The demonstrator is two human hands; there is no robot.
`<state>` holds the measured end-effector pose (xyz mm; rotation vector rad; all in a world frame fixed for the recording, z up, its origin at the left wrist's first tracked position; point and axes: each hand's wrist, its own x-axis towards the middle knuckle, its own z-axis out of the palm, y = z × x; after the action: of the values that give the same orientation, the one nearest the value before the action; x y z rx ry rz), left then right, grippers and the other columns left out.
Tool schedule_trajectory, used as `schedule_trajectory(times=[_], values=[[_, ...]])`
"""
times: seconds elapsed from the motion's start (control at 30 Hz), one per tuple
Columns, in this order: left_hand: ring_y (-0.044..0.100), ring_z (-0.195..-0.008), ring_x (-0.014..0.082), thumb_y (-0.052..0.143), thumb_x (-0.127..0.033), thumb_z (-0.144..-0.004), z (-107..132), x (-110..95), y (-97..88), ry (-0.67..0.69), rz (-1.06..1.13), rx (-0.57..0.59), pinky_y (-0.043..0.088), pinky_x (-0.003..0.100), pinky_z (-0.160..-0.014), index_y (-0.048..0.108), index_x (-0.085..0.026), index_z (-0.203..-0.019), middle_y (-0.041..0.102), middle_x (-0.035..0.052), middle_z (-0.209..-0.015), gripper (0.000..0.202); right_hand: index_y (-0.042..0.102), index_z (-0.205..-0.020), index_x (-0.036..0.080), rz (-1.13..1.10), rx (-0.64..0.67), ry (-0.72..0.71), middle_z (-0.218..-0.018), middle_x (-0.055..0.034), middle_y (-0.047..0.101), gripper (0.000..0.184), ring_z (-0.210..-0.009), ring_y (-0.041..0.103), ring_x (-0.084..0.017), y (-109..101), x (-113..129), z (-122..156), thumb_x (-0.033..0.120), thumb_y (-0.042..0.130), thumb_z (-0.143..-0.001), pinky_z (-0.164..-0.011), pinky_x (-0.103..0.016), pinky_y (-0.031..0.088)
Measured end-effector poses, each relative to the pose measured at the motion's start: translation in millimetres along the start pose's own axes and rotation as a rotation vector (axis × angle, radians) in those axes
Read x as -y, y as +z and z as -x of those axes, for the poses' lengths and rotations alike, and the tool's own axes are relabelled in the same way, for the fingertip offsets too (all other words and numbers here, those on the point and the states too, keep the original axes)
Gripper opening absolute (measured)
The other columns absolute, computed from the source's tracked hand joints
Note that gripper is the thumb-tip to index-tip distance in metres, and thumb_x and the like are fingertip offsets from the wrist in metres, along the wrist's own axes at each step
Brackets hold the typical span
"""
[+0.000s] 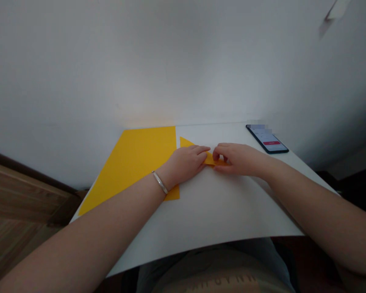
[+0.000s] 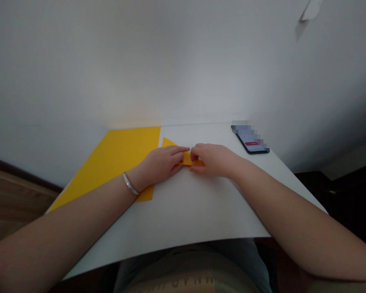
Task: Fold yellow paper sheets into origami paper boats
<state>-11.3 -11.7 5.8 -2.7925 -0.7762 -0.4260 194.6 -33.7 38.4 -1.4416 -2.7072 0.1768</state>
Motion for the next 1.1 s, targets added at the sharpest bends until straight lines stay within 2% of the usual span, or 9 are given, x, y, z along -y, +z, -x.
schedule_trajectory(times=[0.23,0.43,0.63,0.73,0.8,0.9,1.0,1.1], values=[[0.062,-0.103,0.0197,0.049,-0.025,-0.093,-0.5,0.0,-0.2,0.075,-0.029,-0.017,0.053,0.032,-0.083,0.062,-0.015,-0.105,0.063,0.0083,-0.121,0.020,0.061,-0.090,0.022,0.056,-0.011,0.042,-0.094,-0.0049,0.066,0.015,-0.074,0.059,-0.017,-1.1,-0.3,0.5,0.027,0.051,-0.080,-0.064,-0.029,0.039],[0.061,-0.099,0.0194,0.046,-0.025,-0.094,-1.7,-1.5,-3.3,0.130,-0.118,-0.039,0.052,0.033,-0.078,0.065,-0.020,-0.101,0.054,0.0040,-0.133,0.020,0.061,-0.089,0.022,0.095,-0.011,0.090,-0.090,-0.0046,0.067,0.015,-0.072,0.059,-0.018,-1.5,-1.7,-2.0,0.031,0.053,-0.080,-0.061,-0.028,0.038],[0.059,-0.103,0.0211,0.046,-0.030,-0.093,-0.2,0.0,-1.5,0.141,-0.070,-0.030,0.050,0.036,-0.082,0.066,-0.019,-0.097,0.049,0.0073,-0.137,0.023,0.063,-0.092,0.022,0.114,-0.026,0.161,-0.089,-0.0044,0.070,0.018,-0.074,0.061,-0.019,1.0,-7.5,-4.2,0.026,0.051,-0.080,-0.065,-0.029,0.040],[0.054,-0.111,0.0226,0.045,-0.029,-0.094,1.5,0.9,1.2,0.142,-0.054,-0.065,0.047,0.038,-0.091,0.066,-0.019,-0.098,0.049,0.0075,-0.137,0.024,0.063,-0.095,0.023,0.113,-0.034,0.173,-0.093,-0.0044,0.071,0.020,-0.078,0.062,-0.020,2.7,-11.5,-4.7,0.025,0.050,-0.079,-0.066,-0.030,0.041],[0.049,-0.117,0.0246,0.047,-0.029,-0.093,2.2,0.4,1.9,0.156,-0.068,-0.122,0.043,0.040,-0.097,0.067,-0.019,-0.097,0.051,0.0073,-0.134,0.023,0.063,-0.096,0.023,0.108,-0.035,0.174,-0.094,-0.0045,0.071,0.021,-0.079,0.062,-0.020,3.3,-13.6,-5.0,0.025,0.050,-0.079,-0.067,-0.029,0.041],[0.050,-0.109,0.0242,0.048,-0.028,-0.093,2.0,-2.2,0.3,0.173,-0.126,-0.164,0.044,0.040,-0.094,0.067,-0.021,-0.092,0.058,0.0068,-0.120,0.021,0.062,-0.096,0.023,0.104,-0.034,0.163,-0.092,-0.0046,0.071,0.021,-0.078,0.062,-0.020,3.4,-15.8,-5.3,0.024,0.051,-0.078,-0.066,-0.029,0.040],[0.055,-0.093,0.0207,0.049,-0.025,-0.093,0.6,-5.5,-3.8,0.246,-0.176,-0.066,0.048,0.036,-0.083,0.065,-0.021,-0.095,0.062,0.0052,-0.103,0.016,0.060,-0.101,0.023,0.086,-0.040,0.157,-0.093,-0.0050,0.071,0.025,-0.079,0.062,-0.020,3.3,-16.8,-5.2,0.021,0.051,-0.078,-0.066,-0.028,0.040],[0.058,-0.092,0.0194,0.049,-0.024,-0.093,-0.1,-7.5,-7.4,0.298,-0.181,0.038,0.050,0.031,-0.076,0.062,-0.019,-0.099,0.063,0.0045,-0.105,0.015,0.057,-0.106,0.022,0.054,-0.051,0.175,-0.090,-0.0054,0.071,0.028,-0.077,0.062,-0.019,3.3,-16.5,-4.3,0.019,0.049,-0.079,-0.065,-0.027,0.039]])
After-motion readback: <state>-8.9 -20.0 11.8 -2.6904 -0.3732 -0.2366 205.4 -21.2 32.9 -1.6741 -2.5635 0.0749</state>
